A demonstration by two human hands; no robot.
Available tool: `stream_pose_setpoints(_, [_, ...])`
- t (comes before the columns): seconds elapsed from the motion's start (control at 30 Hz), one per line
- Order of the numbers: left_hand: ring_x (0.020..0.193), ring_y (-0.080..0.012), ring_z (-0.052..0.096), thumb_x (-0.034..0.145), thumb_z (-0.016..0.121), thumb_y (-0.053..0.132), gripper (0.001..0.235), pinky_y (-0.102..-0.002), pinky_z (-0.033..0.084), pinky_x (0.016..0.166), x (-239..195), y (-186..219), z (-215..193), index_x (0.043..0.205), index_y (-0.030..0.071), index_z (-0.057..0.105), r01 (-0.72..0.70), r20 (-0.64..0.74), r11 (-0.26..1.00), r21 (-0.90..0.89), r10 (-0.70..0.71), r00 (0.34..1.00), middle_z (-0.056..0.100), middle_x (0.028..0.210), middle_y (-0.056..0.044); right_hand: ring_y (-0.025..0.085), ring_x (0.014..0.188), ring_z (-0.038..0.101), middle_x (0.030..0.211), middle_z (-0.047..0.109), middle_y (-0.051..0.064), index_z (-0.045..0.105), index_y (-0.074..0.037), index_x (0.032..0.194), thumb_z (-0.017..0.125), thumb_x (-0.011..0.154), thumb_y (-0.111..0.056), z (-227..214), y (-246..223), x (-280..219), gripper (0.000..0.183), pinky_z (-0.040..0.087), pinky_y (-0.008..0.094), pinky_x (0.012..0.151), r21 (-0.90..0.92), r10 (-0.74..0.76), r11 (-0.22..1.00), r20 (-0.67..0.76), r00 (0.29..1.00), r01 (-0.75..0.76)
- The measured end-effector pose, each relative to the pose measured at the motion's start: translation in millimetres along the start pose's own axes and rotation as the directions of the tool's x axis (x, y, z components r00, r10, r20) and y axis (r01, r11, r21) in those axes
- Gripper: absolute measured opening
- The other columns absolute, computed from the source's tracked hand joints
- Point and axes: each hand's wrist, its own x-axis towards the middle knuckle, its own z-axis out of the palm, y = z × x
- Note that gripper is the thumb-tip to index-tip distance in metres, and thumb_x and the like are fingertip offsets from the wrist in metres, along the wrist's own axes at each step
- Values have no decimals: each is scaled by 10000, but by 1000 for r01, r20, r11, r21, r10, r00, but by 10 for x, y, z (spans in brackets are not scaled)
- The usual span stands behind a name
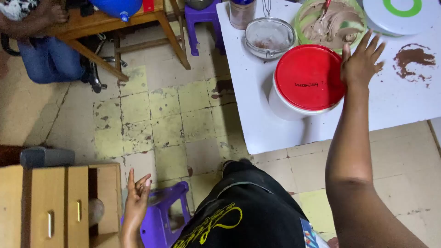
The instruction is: Cleaning a pastry decorating station by scraping chocolate residue and wiping the table and cake turntable with a cloth.
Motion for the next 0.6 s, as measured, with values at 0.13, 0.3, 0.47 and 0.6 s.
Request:
stream_pose_setpoints(0.13, [1477, -233, 444, 935, 451, 400, 885, -466, 312, 1213, 717, 1083, -27, 1665, 295, -37, -58, 99, 990, 130, 45, 994, 524, 1533, -41, 620, 984, 595, 1124, 670, 383, 660, -4, 1258, 294, 1199, -468, 764, 777, 182, 593, 435, 643, 779, 218, -91, 971, -21, 996, 93])
stream_pose_setpoints(0.3, [1500, -245, 422, 912, 465, 441, 906, -519, 425, 1116, 1739, 1810, 37, 1668, 296, -15, -159, 251, 980, 119, 126, 960, 498, 1561, -52, 579, 904, 621, 1063, 696, 368, 667, 19, 1219, 340, 1278, -356, 535, 596, 41, 502, 451, 624, 706, 118, 6, 993, 45, 999, -11])
stream_pose_setpoints(0.47, [1478, -226, 459, 846, 455, 536, 949, -495, 397, 1180, 2499, 2573, 61, 1676, 343, 38, -20, 272, 968, 249, -50, 961, 542, 1541, -15, 492, 1218, 553, 1327, 623, 318, 582, -149, 1443, 402, 1180, -336, 308, 408, -19, 370, 384, 496, 982, 215, 138, 961, 159, 978, -171])
stream_pose_setpoints(0.6, [1495, -289, 422, 789, 419, 644, 972, -558, 295, 1215, 2965, 3085, 44, 1676, 398, 107, 75, 232, 890, 449, -198, 952, 583, 1510, -18, 311, 1184, 570, 1345, 645, 157, 621, -159, 1500, 421, 927, 71, 187, 157, -411, 649, 409, 421, 954, 312, 280, 893, 178, 943, -324])
